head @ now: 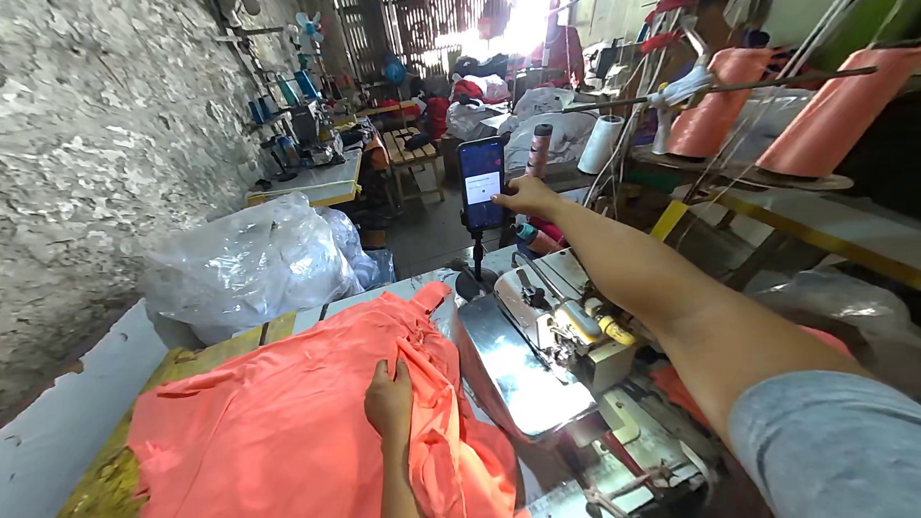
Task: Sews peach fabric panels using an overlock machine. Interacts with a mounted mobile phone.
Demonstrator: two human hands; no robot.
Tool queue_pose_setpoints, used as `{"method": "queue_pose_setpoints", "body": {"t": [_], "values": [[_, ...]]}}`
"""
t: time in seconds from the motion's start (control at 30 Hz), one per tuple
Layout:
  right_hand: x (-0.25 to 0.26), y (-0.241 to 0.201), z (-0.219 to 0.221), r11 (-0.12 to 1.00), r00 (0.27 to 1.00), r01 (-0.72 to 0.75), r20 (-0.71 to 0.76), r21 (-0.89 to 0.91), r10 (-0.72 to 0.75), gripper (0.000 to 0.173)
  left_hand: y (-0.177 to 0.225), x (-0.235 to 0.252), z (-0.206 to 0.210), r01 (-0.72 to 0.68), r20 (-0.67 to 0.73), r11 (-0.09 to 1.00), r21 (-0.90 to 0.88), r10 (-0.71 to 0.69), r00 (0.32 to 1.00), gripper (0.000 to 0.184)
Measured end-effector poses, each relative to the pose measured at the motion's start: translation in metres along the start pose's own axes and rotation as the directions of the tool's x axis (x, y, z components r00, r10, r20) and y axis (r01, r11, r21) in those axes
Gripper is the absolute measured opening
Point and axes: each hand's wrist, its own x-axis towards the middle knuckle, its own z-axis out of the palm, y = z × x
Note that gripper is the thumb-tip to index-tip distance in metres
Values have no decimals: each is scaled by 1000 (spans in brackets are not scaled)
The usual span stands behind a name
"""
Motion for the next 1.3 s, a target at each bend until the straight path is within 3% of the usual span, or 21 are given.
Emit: {"method": "queue_pose_setpoints", "body": {"t": [0.27,0.53,0.83,1.03,1.1,1.17,1.2,1.27,1.3], "values": [[8,10,4,999,999,-19,52,37,17,50,0,0,0,16,-5,1000,7,-15,1000,34],[1,8,7,990,991,9,131,-143,10,68,0,1,1,12,-10,1000,3,-12,1000,33],[-6,2,8,973,978,-30,193,-229,76,68,1,-1,0,11,-13,1000,2,-11,1000,33],[-13,-10,2,946,969,-113,176,-303,172,89,-1,0,0,15,5,1000,-1,-15,1000,37],[-27,-29,-7,918,961,-153,161,-365,224,93,-5,0,-1,-21,-44,995,-96,17,999,36],[-48,-56,-24,926,973,-161,103,-341,207,83,-11,0,-3,-153,-193,912,-380,84,978,30],[-64,-70,-34,948,985,-131,67,-290,157,72,-13,-2,-5,-228,-246,798,-558,103,964,23],[-113,-91,-45,991,998,48,-31,-126,-53,41,-13,-19,-21,-291,-231,482,-827,181,956,12],[-147,-97,-44,979,973,202,-111,-26,-204,29,-8,-31,-35,-295,-195,402,-867,271,943,11]]}}
